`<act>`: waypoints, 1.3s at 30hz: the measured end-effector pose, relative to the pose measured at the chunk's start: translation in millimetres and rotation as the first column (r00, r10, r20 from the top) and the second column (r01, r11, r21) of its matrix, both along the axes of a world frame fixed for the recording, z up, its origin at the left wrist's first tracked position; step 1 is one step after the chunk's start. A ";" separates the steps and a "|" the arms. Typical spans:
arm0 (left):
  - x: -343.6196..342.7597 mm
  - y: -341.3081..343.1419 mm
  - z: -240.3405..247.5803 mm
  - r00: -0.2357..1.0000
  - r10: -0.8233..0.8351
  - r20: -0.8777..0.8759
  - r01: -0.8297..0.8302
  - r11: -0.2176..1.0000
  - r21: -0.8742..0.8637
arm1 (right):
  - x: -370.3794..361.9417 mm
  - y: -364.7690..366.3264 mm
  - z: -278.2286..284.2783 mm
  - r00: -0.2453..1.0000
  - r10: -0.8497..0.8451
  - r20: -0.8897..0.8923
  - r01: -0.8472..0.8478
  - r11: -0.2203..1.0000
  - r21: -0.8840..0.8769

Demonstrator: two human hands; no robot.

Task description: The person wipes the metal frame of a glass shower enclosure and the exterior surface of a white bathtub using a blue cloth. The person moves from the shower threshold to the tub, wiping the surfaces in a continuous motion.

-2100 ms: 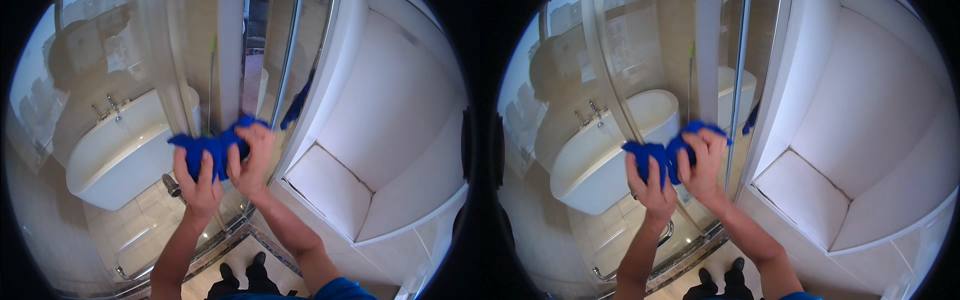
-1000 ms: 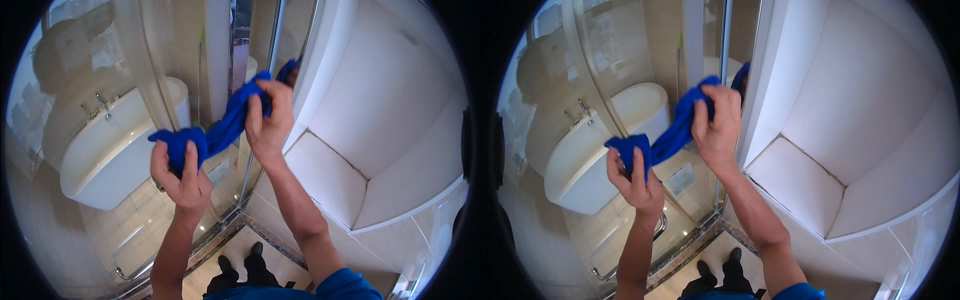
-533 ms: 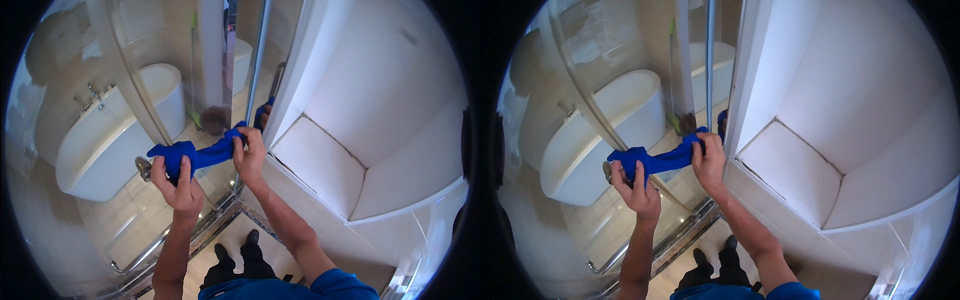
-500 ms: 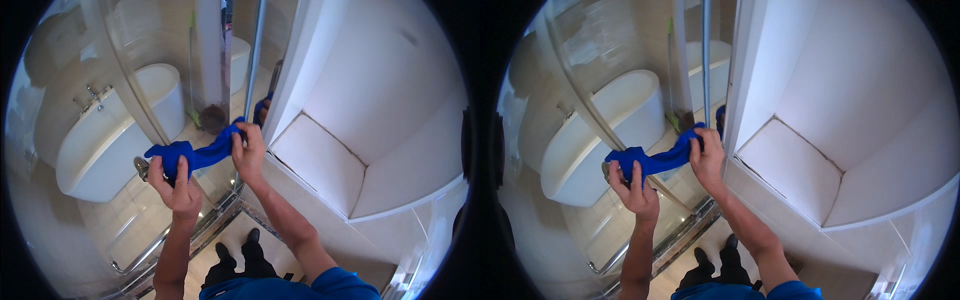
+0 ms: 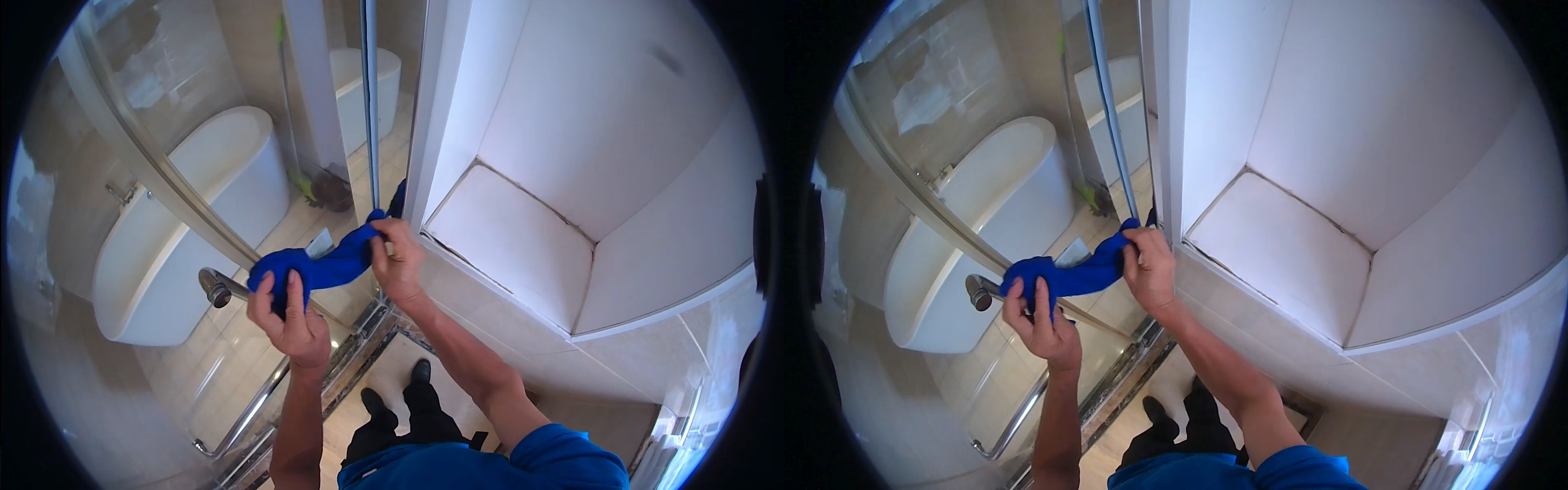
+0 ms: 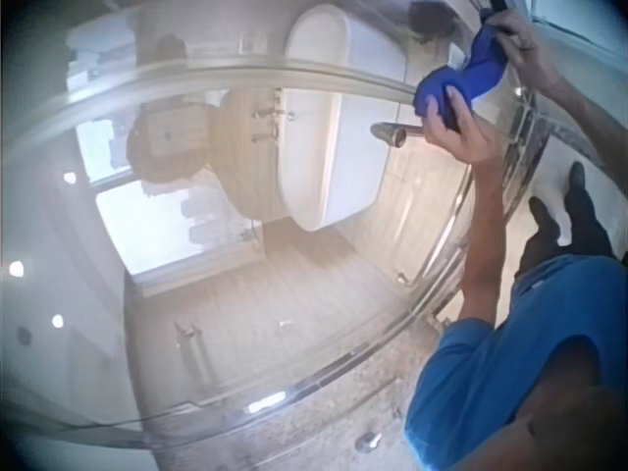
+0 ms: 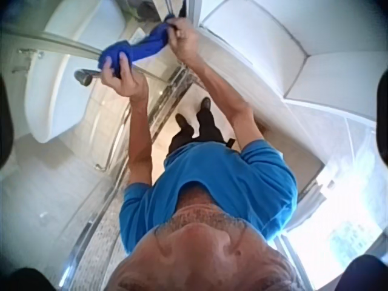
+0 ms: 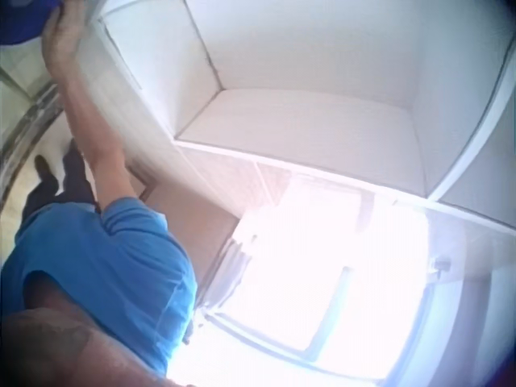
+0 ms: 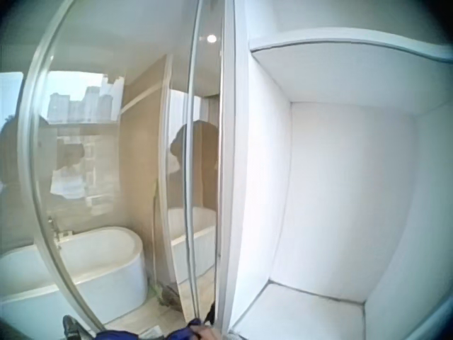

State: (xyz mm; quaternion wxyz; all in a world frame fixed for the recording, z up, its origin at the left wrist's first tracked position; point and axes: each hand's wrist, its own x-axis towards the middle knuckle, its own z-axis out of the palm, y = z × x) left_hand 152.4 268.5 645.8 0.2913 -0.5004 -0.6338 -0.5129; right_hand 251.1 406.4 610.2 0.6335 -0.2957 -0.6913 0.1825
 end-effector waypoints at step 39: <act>-21.2 -76.1 -38.6 0.654 0.058 0.754 -0.026 0.998 -0.055 | -55.0 -105.4 -19.5 0.847 0.345 -0.404 -0.528 0.630 -0.569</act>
